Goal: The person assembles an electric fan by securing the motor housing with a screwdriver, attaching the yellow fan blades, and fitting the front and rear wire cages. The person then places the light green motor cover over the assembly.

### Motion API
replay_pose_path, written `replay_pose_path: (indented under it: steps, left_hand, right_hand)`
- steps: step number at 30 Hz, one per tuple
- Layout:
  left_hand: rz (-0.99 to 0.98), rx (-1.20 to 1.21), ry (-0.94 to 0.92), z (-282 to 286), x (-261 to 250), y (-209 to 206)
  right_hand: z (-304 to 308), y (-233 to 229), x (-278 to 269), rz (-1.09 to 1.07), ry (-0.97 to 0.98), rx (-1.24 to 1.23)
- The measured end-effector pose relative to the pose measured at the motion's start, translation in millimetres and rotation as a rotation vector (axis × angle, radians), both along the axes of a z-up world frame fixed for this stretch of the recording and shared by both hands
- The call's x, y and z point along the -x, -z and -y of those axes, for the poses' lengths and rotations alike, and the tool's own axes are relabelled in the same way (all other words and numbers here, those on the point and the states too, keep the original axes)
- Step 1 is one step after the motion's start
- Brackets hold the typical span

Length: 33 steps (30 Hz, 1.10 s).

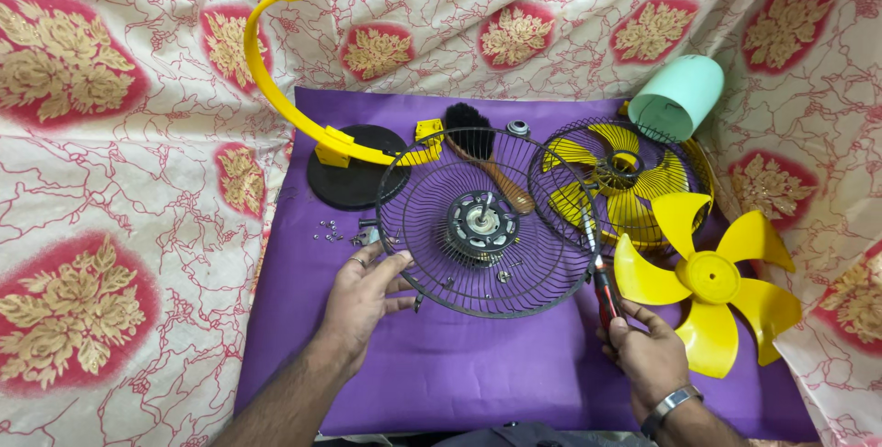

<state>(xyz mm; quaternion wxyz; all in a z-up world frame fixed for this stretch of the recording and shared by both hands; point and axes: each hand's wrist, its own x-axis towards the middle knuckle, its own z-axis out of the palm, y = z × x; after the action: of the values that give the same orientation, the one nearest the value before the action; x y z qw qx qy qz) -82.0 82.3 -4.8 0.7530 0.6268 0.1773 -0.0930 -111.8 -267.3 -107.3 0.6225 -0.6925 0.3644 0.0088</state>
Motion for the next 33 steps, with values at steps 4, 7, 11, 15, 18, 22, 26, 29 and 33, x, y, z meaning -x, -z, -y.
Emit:
replay_pose_path:
  steps: [4, 7, 11, 15, 18, 22, 26, 29, 33]
  left_hand:
    - [-0.001, 0.01, 0.032, -4.4, -0.4, 0.3]
    - [-0.017, 0.003, 0.034, -7.3, 1.7, 1.7]
    - [-0.051, 0.051, -0.012, -14.9, 5.1, 7.7]
    - [-0.097, -0.057, -0.137, -33.5, 6.5, 27.6]
    - [-0.093, -0.431, -0.202, -48.8, 6.9, 45.6]
    - [0.0, -0.968, -0.077, -68.2, 0.5, 56.5]
    - [0.062, -1.102, 0.058, -69.5, -19.1, 54.5]
    - [0.091, -1.135, 0.087, -67.5, -34.7, 52.6]
    - [0.137, -1.304, 0.172, -67.3, -50.3, 53.6]
  right_hand:
    - [-3.3, -3.4, 2.7, -0.099, -0.239, 0.628]
    - [-11.5, -8.6, -5.3, 0.026, -0.267, 0.781]
    - [-21.0, -20.4, -9.7, 0.22, -0.365, 0.87]
    - [-27.9, -33.7, 2.9, 0.31, -0.377, 1.086]
    - [-41.4, -43.2, 6.5, 0.433, -0.277, 1.004]
    - [-55.6, -65.5, -10.6, 0.376, 0.103, 0.313]
    - [-66.9, -97.5, -22.9, 0.616, -0.003, 0.816]
    - [-84.5, -119.7, -34.8, 0.789, -0.125, 0.846]
    - [-124.8, -130.8, -46.1, 0.779, -0.262, 0.796]
